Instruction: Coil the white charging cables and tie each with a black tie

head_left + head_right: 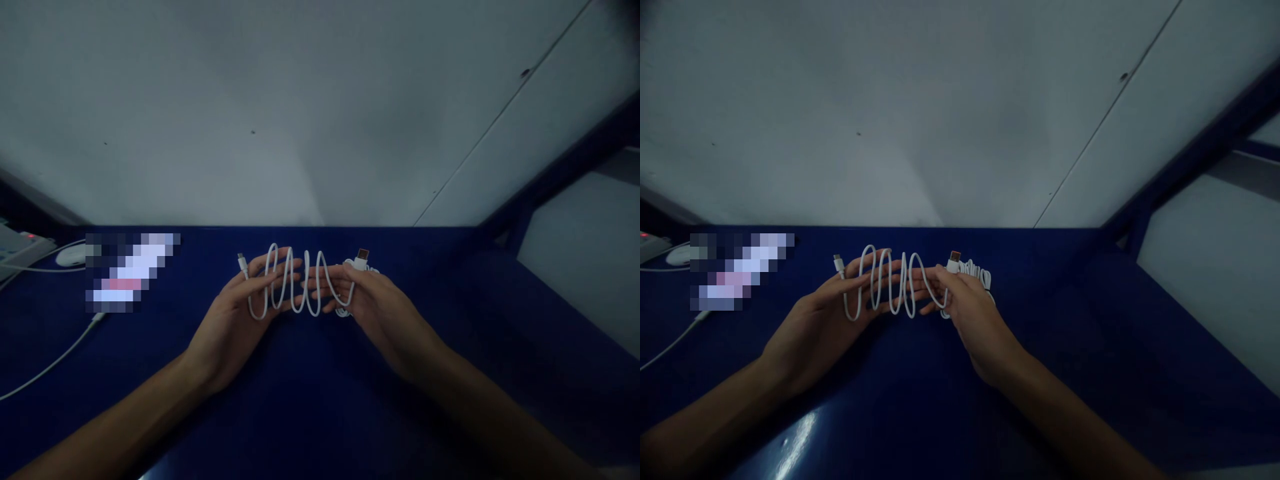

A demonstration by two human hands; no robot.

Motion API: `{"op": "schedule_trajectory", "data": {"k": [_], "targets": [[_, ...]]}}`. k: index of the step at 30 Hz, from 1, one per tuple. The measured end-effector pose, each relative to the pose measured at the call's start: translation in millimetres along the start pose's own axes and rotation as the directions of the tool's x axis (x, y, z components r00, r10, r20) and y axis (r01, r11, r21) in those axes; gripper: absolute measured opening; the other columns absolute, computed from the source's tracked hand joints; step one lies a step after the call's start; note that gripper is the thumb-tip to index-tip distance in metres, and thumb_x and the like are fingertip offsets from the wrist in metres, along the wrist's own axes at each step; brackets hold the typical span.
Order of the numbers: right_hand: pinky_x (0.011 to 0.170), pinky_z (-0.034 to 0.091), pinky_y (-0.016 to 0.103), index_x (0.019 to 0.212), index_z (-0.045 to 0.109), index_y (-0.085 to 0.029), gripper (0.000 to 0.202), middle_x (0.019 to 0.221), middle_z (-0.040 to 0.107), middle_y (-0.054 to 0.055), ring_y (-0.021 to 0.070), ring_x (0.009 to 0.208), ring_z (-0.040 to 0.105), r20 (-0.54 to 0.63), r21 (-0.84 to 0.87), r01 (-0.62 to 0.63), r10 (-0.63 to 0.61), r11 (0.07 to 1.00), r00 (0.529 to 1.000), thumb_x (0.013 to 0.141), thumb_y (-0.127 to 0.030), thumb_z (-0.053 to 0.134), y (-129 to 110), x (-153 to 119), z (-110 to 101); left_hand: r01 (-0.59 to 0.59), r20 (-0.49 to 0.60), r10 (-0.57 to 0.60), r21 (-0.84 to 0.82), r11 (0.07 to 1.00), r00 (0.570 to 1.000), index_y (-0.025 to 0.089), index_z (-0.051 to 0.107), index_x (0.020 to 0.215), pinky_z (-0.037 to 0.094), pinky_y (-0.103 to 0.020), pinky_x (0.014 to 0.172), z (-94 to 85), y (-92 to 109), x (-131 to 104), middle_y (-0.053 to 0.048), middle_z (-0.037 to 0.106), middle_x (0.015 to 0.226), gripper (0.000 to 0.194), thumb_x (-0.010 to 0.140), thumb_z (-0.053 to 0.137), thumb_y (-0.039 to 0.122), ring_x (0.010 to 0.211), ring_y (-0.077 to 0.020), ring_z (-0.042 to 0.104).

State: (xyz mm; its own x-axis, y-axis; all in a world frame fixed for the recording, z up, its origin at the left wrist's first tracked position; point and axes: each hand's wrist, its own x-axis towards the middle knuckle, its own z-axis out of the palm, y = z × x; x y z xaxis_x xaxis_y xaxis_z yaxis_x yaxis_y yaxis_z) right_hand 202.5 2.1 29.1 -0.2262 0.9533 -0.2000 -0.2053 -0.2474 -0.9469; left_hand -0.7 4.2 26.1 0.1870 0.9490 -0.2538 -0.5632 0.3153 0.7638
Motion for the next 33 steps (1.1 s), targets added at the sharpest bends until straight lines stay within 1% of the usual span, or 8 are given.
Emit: {"op": "schedule_trajectory", "data": {"k": [4,9,12,15,20,24,28,33], "targets": [[0.107,0.048,0.053,0.117,0.083,-0.028,0.044,0.128,0.076,0.011,0.0318,0.121,0.066,0.080,-0.066,0.025,-0.020,0.998,0.997,0.108,-0.057,0.051,2,-1,-3,0.010,0.066,-0.010,-0.005,1.000,0.998,0.026,0.066,0.147,0.050,-0.052,0.116,-2.2,-3,2,-0.010,0.073,0.140,0.049,0.099,0.069,0.016,0.130,-0.0320,0.068],[0.099,0.052,0.054,0.128,0.080,-0.036,0.052,0.120,0.075,0.009,0.0324,0.115,0.066,0.070,-0.365,0.091,-0.070,0.927,0.995,0.109,-0.065,0.041,5,-6,-6,0.088,0.154,-0.090,0.024,0.996,0.984,0.026,0.064,0.148,0.051,-0.055,0.114,-4.0,-4,-1,-0.012,0.070,0.145,0.043,0.105,0.063,0.022,0.136,-0.0340,0.064],[0.096,0.054,0.054,0.130,0.079,-0.037,0.050,0.114,0.074,0.008,0.0316,0.110,0.066,0.052,-0.463,0.069,-0.051,0.884,0.997,0.110,-0.064,0.042,5,-9,-4,0.122,0.206,-0.122,0.014,0.992,0.971,0.028,0.064,0.149,0.053,-0.056,0.112,-6.1,-6,-4,-0.012,0.067,0.149,0.042,0.108,0.060,0.025,0.138,-0.0346,0.061],[0.095,0.056,0.051,0.124,0.081,-0.036,0.044,0.112,0.074,0.008,0.0298,0.107,0.068,0.056,-0.446,0.018,0.008,0.895,0.998,0.110,-0.062,0.048,1,-11,2,0.133,0.254,-0.140,0.046,0.990,0.957,0.029,0.064,0.150,0.054,-0.056,0.109,-9.2,-8,-4,-0.012,0.067,0.148,0.041,0.109,0.059,0.030,0.138,-0.0354,0.060],[0.106,0.055,0.047,0.125,0.080,-0.036,0.027,0.113,0.078,0.003,0.0243,0.108,0.072,0.236,-0.258,0.093,-0.031,0.962,0.971,0.108,-0.047,0.062,-2,-9,8,0.115,0.278,-0.144,0.116,0.987,0.950,0.032,0.066,0.149,0.059,-0.048,0.100,-13.2,-10,-3,-0.011,0.066,0.149,0.040,0.109,0.060,0.033,0.135,-0.0329,0.060],[0.103,0.058,0.043,0.124,0.080,-0.033,0.022,0.115,0.079,0.003,0.0222,0.106,0.074,0.217,-0.258,0.123,-0.066,0.958,0.974,0.106,-0.039,0.069,-1,-7,8,0.111,0.261,-0.148,0.150,0.982,0.954,0.029,0.065,0.149,0.064,-0.041,0.084,-12.9,-9,-2,-0.013,0.066,0.146,0.042,0.108,0.062,0.035,0.124,-0.0318,0.064],[0.093,0.060,0.041,0.121,0.080,-0.026,0.020,0.094,0.078,0.002,0.0200,0.090,0.075,0.166,-0.285,0.121,-0.075,0.951,0.983,0.105,-0.029,0.068,0,-7,11,0.126,0.260,-0.176,0.199,0.972,0.949,0.027,0.063,0.151,0.062,-0.035,0.067,-12.9,-7,-1,-0.016,0.067,0.142,0.044,0.109,0.060,0.039,0.108,-0.0298,0.070],[0.087,0.059,0.043,0.121,0.079,-0.024,0.022,0.082,0.074,0.001,0.0202,0.080,0.071,0.151,-0.311,0.144,-0.101,0.940,0.983,0.102,-0.034,0.073,1,-7,10,0.125,0.263,-0.180,0.212,0.969,0.948,0.028,0.059,0.153,0.067,-0.043,0.073,-11.9,-6,0,-0.016,0.069,0.140,0.045,0.109,0.058,0.039,0.096,-0.0293,0.076]]}}
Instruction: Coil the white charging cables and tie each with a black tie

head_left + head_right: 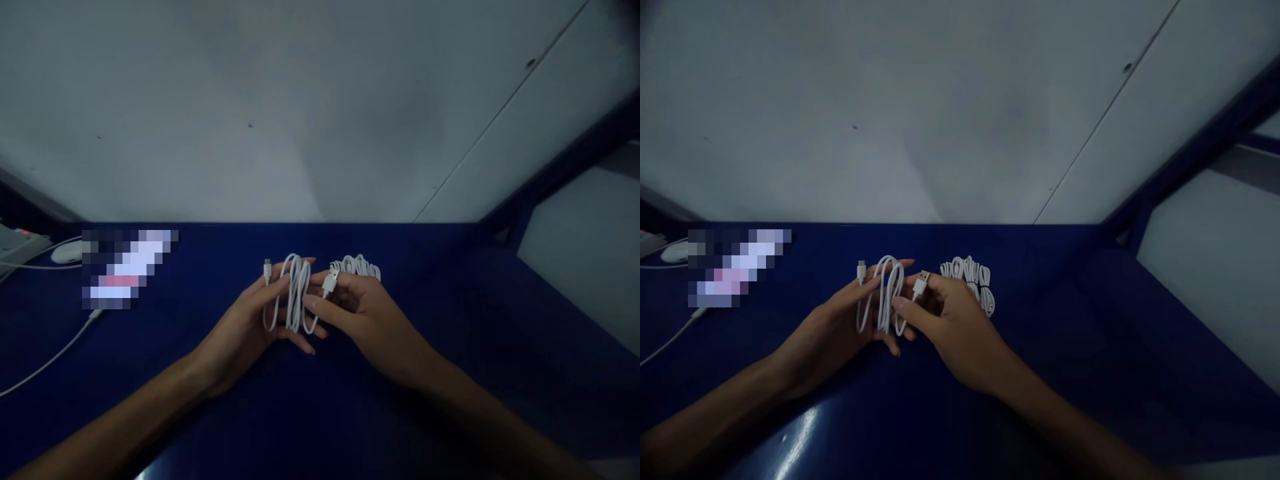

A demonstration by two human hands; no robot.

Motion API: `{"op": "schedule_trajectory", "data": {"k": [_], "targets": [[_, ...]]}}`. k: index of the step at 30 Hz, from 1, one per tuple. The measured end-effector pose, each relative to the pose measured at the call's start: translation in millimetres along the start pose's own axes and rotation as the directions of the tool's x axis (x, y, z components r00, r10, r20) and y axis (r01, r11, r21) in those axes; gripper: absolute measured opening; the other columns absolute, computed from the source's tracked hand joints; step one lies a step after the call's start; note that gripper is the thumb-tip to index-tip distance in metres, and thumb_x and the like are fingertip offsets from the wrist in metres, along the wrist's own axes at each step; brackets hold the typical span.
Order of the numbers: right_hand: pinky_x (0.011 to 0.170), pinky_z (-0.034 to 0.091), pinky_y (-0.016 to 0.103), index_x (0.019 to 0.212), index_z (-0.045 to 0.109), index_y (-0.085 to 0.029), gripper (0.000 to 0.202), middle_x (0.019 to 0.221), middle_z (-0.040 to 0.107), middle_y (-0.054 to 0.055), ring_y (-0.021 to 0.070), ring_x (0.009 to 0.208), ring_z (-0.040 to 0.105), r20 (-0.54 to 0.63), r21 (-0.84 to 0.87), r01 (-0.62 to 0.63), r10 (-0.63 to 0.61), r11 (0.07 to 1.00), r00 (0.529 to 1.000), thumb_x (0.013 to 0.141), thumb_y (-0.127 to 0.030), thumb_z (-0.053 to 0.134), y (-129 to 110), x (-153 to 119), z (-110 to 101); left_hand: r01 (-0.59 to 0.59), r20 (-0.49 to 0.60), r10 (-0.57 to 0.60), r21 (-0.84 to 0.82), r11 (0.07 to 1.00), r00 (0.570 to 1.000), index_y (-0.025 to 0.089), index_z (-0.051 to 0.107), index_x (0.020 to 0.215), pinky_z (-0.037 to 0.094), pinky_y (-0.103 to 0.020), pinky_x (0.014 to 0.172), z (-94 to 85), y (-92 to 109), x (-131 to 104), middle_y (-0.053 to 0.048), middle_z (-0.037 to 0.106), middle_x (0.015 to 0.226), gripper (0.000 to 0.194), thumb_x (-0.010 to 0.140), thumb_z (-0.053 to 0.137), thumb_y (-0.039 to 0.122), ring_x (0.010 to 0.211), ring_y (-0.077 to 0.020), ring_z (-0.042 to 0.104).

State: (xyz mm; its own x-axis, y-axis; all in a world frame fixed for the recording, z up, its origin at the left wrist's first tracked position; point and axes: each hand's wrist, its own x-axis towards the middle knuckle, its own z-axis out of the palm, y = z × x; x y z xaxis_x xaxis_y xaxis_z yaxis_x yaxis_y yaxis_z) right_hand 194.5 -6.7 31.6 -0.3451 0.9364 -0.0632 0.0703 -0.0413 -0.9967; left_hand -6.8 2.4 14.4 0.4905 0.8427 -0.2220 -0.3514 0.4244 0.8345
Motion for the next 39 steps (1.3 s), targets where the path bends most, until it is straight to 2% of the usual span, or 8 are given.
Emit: {"op": "schedule_trajectory", "data": {"k": [7,12,18,22,26,32,35,39], "targets": [[0.077,0.059,0.041,0.115,0.077,-0.023,0.019,0.080,0.076,0.001,0.0215,0.077,0.073,-0.036,-0.079,0.039,-0.042,0.996,0.998,0.098,-0.032,0.077,5.1,-0.5,-0.4,-0.002,0.032,0.001,0.043,0.999,0.999,0.023,0.058,0.154,0.066,-0.042,0.069,0.2,-3.1,2.1,-0.015,0.074,0.113,0.049,0.110,0.056,0.044,0.081,-0.0276,0.077],[0.076,0.061,0.041,0.129,0.074,-0.024,0.032,0.087,0.080,0.003,0.0216,0.077,0.076,-0.028,-0.114,0.051,-0.055,0.992,0.998,0.098,-0.033,0.076,5.0,0.1,1.2,0.000,0.017,-0.002,0.095,0.995,1.000,0.029,0.052,0.159,0.061,-0.033,0.062,-0.9,-4.9,1.2,-0.006,0.068,0.092,0.053,0.110,0.056,0.047,0.072,-0.0202,0.068],[0.084,0.060,0.044,0.133,0.075,-0.027,0.029,0.083,0.078,0.001,0.0224,0.082,0.077,-0.023,-0.088,0.068,-0.070,0.994,0.997,0.106,-0.036,0.066,1.2,-1.2,2.2,0.010,0.029,-0.014,0.142,0.990,0.999,0.033,0.044,0.165,0.049,-0.025,0.056,-2.2,-6.3,-0.4,-0.006,0.067,0.092,0.057,0.111,0.051,0.051,0.065,-0.0145,0.055],[0.090,0.057,0.047,0.134,0.076,-0.032,0.029,0.106,0.079,0.004,0.0241,0.096,0.073,-0.077,-0.182,0.070,-0.085,0.981,0.993,0.109,-0.039,0.063,1.4,-2.6,0.7,0.003,0.017,-0.005,0.134,0.991,1.000,0.031,0.043,0.166,0.045,-0.024,0.054,-1.9,-5.2,-0.3,-0.003,0.063,0.086,0.060,0.111,0.053,0.051,0.062,-0.0136,0.048],[0.077,0.057,0.041,0.141,0.073,-0.032,0.036,0.112,0.075,0.006,0.0211,0.088,0.069,-0.096,-0.242,0.056,-0.081,0.969,0.992,0.107,-0.039,0.065,5.5,-2.3,-1.0,-0.013,-0.004,0.013,0.144,0.989,1.000,0.031,0.044,0.166,0.043,-0.024,0.054,0.0,-3.5,-0.3,-0.002,0.060,0.084,0.060,0.110,0.054,0.050,0.062,-0.0127,0.047],[0.063,0.058,0.032,0.132,0.074,-0.026,0.039,0.097,0.077,0.003,0.0202,0.084,0.073,-0.149,-0.050,0.077,-0.083,0.996,0.985,0.096,-0.037,0.081,8.7,0.7,1.4,0.006,-0.017,-0.003,0.168,0.986,1.000,0.037,0.046,0.163,0.040,-0.023,0.053,1.1,-4.4,-1.9,0.000,0.057,0.084,0.056,0.109,0.056,0.050,0.060,-0.0111,0.043],[0.069,0.061,0.035,0.131,0.071,-0.024,0.044,0.092,0.076,0.002,0.0203,0.083,0.075,-0.177,-0.042,0.102,-0.108,0.994,0.978,0.092,-0.036,0.086,8.2,1.5,3.2,0.016,-0.001,-0.016,0.179,0.984,1.000,0.030,0.056,0.150,0.037,-0.022,0.051,-0.2,-6.3,-2.2,0.001,0.056,0.082,0.046,0.108,0.058,0.050,0.058,-0.0100,0.039],[0.079,0.064,0.038,0.133,0.068,-0.025,0.049,0.094,0.075,0.001,0.0213,0.088,0.076,-0.171,-0.052,0.129,-0.136,0.990,0.976,0.090,-0.035,0.087,7.6,1.0,4.0,0.046,0.032,-0.054,0.206,0.977,0.998,0.020,0.062,0.105,0.032,-0.021,0.048,-1.3,-7.9,-1.5,0.002,0.051,0.077,0.034,0.108,0.055,0.053,0.056,-0.0091,0.032]]}}
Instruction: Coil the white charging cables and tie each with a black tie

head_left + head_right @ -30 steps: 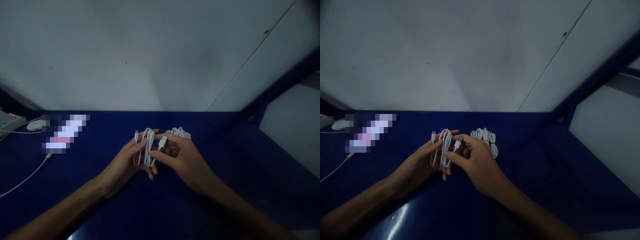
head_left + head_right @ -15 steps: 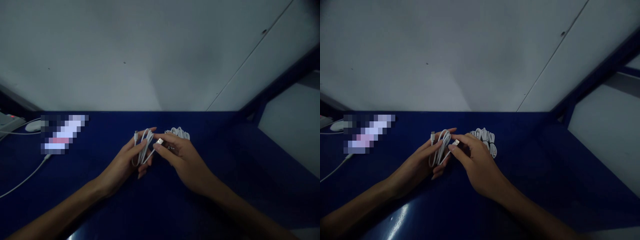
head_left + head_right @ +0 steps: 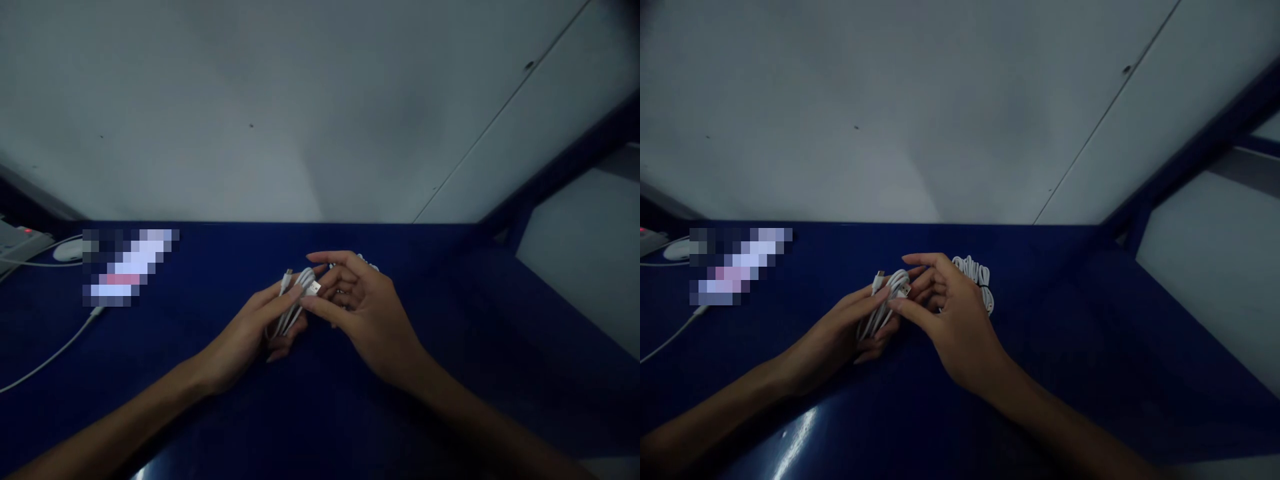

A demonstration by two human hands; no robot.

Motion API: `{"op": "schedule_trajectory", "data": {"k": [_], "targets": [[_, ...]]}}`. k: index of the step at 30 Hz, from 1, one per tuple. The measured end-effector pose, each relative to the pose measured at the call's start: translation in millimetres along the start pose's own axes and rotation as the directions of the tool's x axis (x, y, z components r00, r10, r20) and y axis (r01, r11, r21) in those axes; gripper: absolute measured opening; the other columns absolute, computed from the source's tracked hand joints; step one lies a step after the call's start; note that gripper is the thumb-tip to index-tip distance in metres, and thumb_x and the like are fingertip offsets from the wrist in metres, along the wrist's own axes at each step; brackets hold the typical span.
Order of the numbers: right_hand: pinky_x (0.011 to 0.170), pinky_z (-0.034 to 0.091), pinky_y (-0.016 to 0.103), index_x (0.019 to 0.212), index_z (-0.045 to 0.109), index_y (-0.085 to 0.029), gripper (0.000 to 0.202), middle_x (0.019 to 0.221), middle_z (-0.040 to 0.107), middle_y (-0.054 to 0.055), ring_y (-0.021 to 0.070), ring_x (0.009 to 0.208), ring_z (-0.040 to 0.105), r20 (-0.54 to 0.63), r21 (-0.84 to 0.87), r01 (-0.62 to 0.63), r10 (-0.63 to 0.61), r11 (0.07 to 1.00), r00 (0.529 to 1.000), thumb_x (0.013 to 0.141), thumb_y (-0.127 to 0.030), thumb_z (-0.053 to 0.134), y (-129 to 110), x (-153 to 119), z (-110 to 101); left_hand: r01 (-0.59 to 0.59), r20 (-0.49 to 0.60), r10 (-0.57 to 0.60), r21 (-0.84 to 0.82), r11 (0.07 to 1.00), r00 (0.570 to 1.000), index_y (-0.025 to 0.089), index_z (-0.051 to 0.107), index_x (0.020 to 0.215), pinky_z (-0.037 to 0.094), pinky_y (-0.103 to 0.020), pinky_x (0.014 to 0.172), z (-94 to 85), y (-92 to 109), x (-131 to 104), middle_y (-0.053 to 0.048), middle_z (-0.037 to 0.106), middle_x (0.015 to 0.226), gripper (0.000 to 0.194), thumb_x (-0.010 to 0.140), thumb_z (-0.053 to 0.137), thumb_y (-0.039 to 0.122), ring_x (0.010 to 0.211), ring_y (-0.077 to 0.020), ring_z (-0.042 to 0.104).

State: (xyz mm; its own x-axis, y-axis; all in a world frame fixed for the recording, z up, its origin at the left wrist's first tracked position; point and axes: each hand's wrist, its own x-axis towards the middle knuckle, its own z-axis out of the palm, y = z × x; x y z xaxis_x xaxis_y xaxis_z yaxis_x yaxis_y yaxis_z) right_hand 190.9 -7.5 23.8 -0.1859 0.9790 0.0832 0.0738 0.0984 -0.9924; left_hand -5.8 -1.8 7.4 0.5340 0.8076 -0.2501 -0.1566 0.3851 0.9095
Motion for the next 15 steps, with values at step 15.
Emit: {"op": "schedule_trajectory", "data": {"k": [15], "targets": [[0.083,0.064,0.040,0.133,0.070,-0.027,0.047,0.092,0.075,0.000,0.0204,0.086,0.075,0.046,-0.076,0.030,-0.027,0.997,0.999,0.090,-0.035,0.088,-1.9,-2.7,-3.9,-0.042,0.005,0.041,0.141,0.989,0.999,0.020,0.056,0.085,0.025,-0.024,0.047,-2.2,-6.3,-1.6,0.001,0.044,0.073,0.057,0.112,0.029,0.062,0.056,-0.0120,0.027]]}}
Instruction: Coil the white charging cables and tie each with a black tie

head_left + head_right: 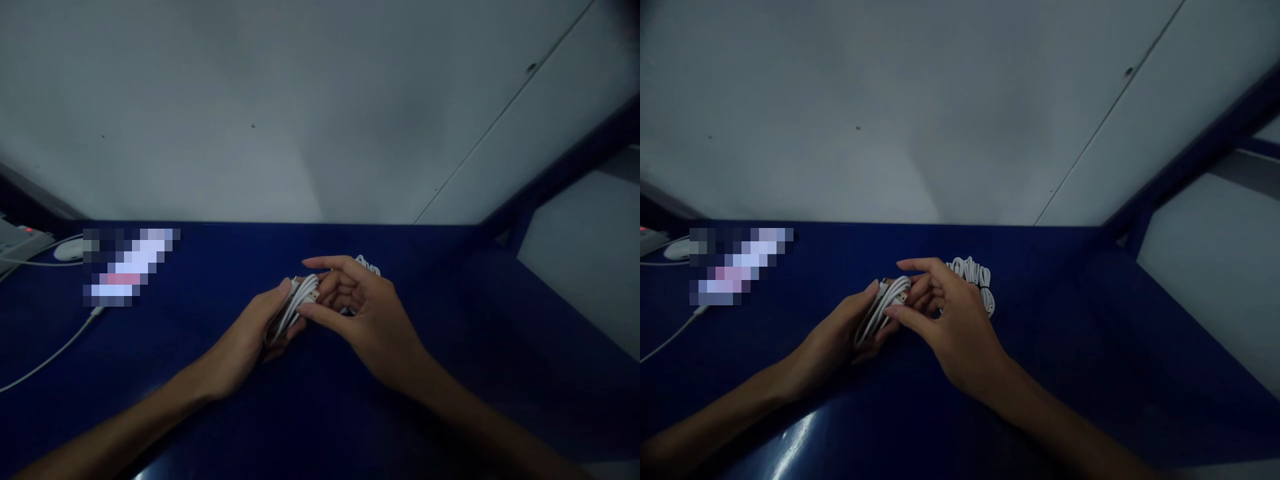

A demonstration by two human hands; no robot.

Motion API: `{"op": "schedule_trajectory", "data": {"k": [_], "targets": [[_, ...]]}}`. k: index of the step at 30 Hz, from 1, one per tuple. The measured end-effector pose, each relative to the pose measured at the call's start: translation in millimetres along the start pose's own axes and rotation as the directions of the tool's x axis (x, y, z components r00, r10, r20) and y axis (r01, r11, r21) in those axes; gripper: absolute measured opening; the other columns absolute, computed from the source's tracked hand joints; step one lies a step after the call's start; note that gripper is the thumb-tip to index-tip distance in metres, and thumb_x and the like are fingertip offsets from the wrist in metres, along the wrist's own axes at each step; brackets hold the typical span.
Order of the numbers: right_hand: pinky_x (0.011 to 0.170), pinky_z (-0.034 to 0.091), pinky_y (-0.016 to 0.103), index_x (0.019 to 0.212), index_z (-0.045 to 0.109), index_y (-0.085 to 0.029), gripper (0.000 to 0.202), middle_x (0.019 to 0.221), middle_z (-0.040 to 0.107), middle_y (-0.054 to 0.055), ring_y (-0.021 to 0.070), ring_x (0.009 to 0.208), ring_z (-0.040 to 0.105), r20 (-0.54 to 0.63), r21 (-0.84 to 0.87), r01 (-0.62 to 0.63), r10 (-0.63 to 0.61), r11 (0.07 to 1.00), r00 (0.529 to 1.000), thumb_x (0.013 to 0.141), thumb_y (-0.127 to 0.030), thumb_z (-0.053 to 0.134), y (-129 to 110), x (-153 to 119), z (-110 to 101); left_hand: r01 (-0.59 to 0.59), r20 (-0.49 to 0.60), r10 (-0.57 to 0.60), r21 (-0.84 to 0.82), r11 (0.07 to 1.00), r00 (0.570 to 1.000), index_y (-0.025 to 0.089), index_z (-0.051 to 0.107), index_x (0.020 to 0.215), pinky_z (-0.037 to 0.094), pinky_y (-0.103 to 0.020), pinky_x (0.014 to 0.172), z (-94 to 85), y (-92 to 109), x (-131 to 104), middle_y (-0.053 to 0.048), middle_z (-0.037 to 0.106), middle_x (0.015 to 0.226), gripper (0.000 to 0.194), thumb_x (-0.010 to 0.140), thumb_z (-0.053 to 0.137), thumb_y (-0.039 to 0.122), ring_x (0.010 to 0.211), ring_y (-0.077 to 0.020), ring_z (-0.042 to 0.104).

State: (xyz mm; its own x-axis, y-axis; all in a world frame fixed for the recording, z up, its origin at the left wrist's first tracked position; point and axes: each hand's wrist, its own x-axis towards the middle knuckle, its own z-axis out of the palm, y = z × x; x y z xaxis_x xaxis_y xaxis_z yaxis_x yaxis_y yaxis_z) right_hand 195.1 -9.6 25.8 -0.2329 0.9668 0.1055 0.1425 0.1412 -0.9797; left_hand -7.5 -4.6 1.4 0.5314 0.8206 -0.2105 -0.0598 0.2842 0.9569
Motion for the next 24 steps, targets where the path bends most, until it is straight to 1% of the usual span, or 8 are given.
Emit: {"op": "schedule_trajectory", "data": {"k": [3,5,8,10,11,16,21,24], "targets": [[0.087,0.065,0.043,0.132,0.070,-0.026,0.046,0.095,0.076,0.001,0.0218,0.089,0.076,0.019,0.012,-0.020,0.020,1.000,1.000,0.091,-0.036,0.087,-2,0,-1,-0.017,-0.036,0.017,0.009,1.000,0.999,0.020,0.059,0.088,0.024,-0.025,0.048,3.7,4,-1,0.002,0.045,0.074,0.051,0.111,0.038,0.060,0.056,-0.0121,0.027],[0.087,0.066,0.043,0.130,0.072,-0.026,0.044,0.094,0.076,0.002,0.0218,0.088,0.076,0.020,0.023,-0.029,0.029,0.999,0.999,0.090,-0.035,0.087,-2,0,-1,-0.043,-0.061,0.044,0.010,0.999,0.997,0.020,0.064,0.095,0.028,-0.025,0.051,9.2,8,-2,0.002,0.047,0.075,0.044,0.110,0.046,0.057,0.057,-0.0126,0.029],[0.085,0.066,0.041,0.129,0.073,-0.026,0.043,0.092,0.075,0.000,0.0203,0.086,0.075,0.011,0.039,-0.029,0.028,0.999,1.000,0.089,-0.030,0.088,-2,1,-1,-0.087,-0.072,0.085,-0.023,0.996,0.994,0.023,0.073,0.117,0.042,-0.028,0.070,17.2,14,-4,-0.002,0.058,0.083,0.036,0.111,0.051,0.050,0.071,-0.0172,0.047],[0.084,0.065,0.040,0.128,0.073,-0.027,0.043,0.088,0.073,-0.001,0.0192,0.084,0.074,-0.004,0.030,-0.008,0.008,1.000,1.000,0.088,-0.027,0.088,-1,1,0,-0.104,-0.071,0.101,-0.035,0.994,0.992,0.025,0.074,0.129,0.045,-0.031,0.080,19.2,16,-5,-0.005,0.064,0.090,0.038,0.112,0.050,0.049,0.083,-0.0207,0.054],[0.084,0.065,0.039,0.127,0.073,-0.027,0.042,0.087,0.072,-0.002,0.0190,0.084,0.074,-0.008,0.023,0.004,-0.003,1.000,1.000,0.088,-0.025,0.088,-1,2,0,-0.104,-0.073,0.102,-0.021,0.994,0.992,0.025,0.074,0.131,0.044,-0.031,0.080,18.9,16,-5,-0.005,0.064,0.091,0.039,0.112,0.050,0.049,0.084,-0.0210,0.054],[0.083,0.064,0.038,0.127,0.073,-0.029,0.037,0.089,0.074,-0.002,0.0185,0.084,0.075,0.000,-0.004,0.024,-0.024,1.000,1.000,0.091,-0.024,0.084,-1,0,0,-0.079,-0.077,0.088,0.117,0.990,0.993,0.021,0.073,0.112,0.032,-0.030,0.063,11.0,12,-7,-0.003,0.055,0.088,0.040,0.111,0.050,0.054,0.072,-0.0172,0.040],[0.081,0.065,0.038,0.125,0.074,-0.029,0.037,0.088,0.074,-0.002,0.0193,0.083,0.075,0.028,0.014,0.024,-0.024,1.000,0.999,0.090,-0.025,0.085,-4,-1,-2,-0.120,-0.090,0.144,0.231,0.966,0.985,0.022,0.072,0.109,0.030,-0.032,0.063,9.8,10,-8,-0.001,0.052,0.082,0.039,0.112,0.047,0.052,0.070,-0.0171,0.038],[0.072,0.066,0.037,0.128,0.072,-0.028,0.042,0.084,0.075,-0.002,0.0195,0.075,0.076,0.050,0.036,-0.006,0.005,0.999,0.999,0.089,-0.027,0.086,-5,0,-3,-0.126,-0.073,0.150,0.264,0.956,0.986,0.021,0.071,0.103,0.031,-0.032,0.064,9.5,12,-8,-0.001,0.054,0.083,0.043,0.113,0.042,0.051,0.071,-0.0170,0.039]]}}
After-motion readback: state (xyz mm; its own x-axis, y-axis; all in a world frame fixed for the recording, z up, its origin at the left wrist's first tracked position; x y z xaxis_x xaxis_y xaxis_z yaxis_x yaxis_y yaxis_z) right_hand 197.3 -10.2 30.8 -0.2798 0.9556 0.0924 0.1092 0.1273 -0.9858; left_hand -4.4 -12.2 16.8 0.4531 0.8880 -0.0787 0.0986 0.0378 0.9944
